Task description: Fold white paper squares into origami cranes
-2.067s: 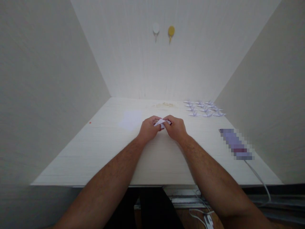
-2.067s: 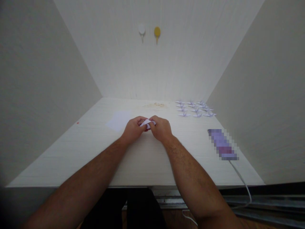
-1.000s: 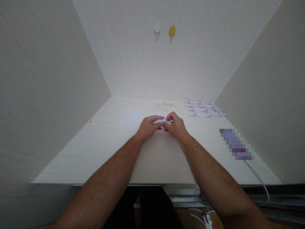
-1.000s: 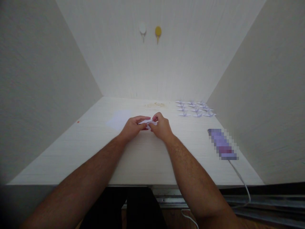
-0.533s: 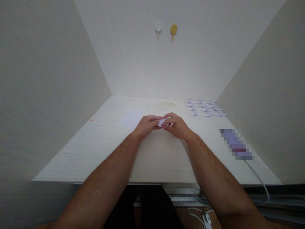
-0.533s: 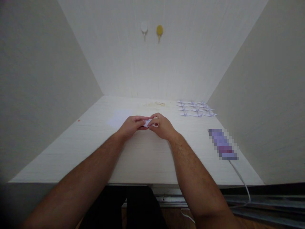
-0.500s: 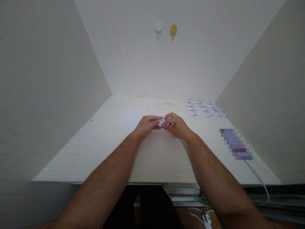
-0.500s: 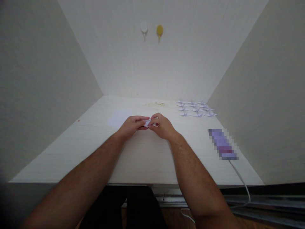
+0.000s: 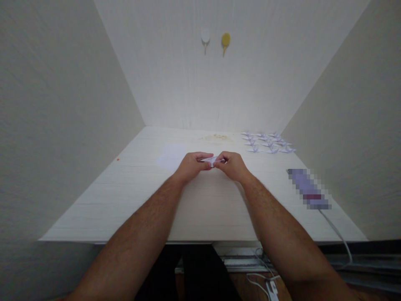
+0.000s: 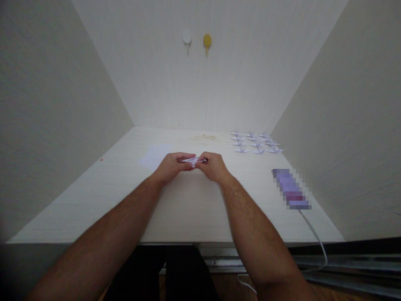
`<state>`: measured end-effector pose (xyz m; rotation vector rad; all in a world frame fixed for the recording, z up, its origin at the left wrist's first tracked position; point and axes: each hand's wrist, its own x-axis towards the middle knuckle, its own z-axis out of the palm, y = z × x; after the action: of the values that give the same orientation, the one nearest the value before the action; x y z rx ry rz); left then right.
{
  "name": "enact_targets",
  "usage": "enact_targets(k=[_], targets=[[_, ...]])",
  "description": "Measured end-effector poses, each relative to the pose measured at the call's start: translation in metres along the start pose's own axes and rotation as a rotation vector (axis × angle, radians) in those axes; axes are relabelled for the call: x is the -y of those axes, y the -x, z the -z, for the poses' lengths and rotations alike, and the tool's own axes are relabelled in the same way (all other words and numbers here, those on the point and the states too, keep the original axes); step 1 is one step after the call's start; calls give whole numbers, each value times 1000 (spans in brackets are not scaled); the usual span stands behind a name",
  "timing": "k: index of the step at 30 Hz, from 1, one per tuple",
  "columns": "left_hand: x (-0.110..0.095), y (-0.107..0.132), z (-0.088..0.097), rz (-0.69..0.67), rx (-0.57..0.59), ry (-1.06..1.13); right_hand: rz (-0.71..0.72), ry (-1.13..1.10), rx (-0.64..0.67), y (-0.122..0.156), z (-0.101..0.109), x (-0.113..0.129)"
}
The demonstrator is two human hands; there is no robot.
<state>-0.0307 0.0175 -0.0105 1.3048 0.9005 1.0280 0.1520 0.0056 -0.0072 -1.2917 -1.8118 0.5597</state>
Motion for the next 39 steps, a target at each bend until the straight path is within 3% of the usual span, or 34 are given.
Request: enact_targets(k=[5,12,39], targets=[[1,-1,-2,-12,-19,-39,-81,-54,-1,-1,0,1],[0,-1,-4,8,-44,10,-195,-260,111,-2,7,1],[-5,1,-3,-37,-106,-127,-169,-311,92,-1,15,0]])
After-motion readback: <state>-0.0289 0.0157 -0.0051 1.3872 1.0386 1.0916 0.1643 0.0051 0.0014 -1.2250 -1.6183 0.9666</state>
